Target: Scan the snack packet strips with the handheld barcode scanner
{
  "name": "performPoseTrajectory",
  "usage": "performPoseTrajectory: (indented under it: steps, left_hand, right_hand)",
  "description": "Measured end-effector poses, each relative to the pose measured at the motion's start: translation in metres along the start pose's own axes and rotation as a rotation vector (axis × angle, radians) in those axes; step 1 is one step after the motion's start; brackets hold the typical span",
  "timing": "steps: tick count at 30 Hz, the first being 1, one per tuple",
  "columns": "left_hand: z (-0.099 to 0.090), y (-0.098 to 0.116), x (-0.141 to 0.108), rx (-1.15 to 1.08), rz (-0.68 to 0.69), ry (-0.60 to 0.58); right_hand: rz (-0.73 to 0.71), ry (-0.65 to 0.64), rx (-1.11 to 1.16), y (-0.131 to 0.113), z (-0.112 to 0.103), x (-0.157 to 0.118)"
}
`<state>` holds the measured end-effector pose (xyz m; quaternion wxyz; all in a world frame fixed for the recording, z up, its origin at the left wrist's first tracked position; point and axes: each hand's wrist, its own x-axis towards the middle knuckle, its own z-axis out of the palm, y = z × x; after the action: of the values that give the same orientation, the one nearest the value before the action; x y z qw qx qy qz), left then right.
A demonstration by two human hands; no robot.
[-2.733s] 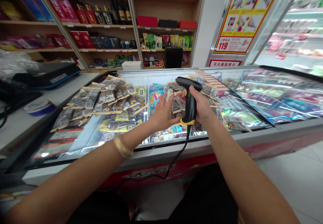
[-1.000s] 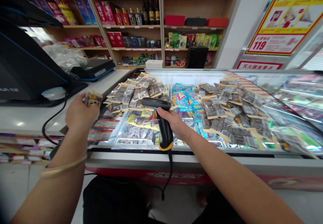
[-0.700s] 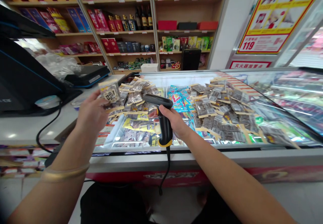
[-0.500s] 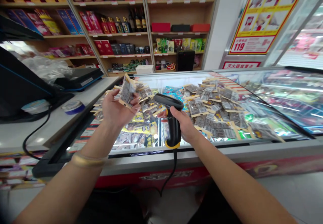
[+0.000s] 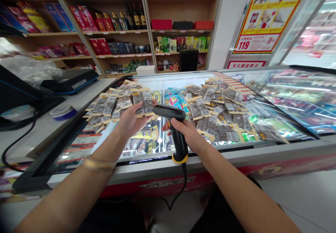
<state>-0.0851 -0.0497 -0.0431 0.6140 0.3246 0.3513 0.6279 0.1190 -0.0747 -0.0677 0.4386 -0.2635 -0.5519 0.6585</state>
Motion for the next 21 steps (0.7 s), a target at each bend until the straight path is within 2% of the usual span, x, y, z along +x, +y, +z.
performPoseTrajectory:
  steps: [7,16,21]
  left_hand:
    - [-0.0053,-0.0014,0.0036,0.017,0.002,-0.062]
    - [-0.0028,-0.0009,0.0029,0.035,0.0,-0.044]
    - [0.003,-0.0054,0.0032,0.128,0.11,0.062]
  right_hand:
    - [0.033,0.009,-0.014,0.0017,-0.0014,0.0034]
    - [0.083,0.01,-0.018,0.0014,0.0,0.0071]
    - [0.023,0.012,0.045,0.0016,0.0014,0.0068]
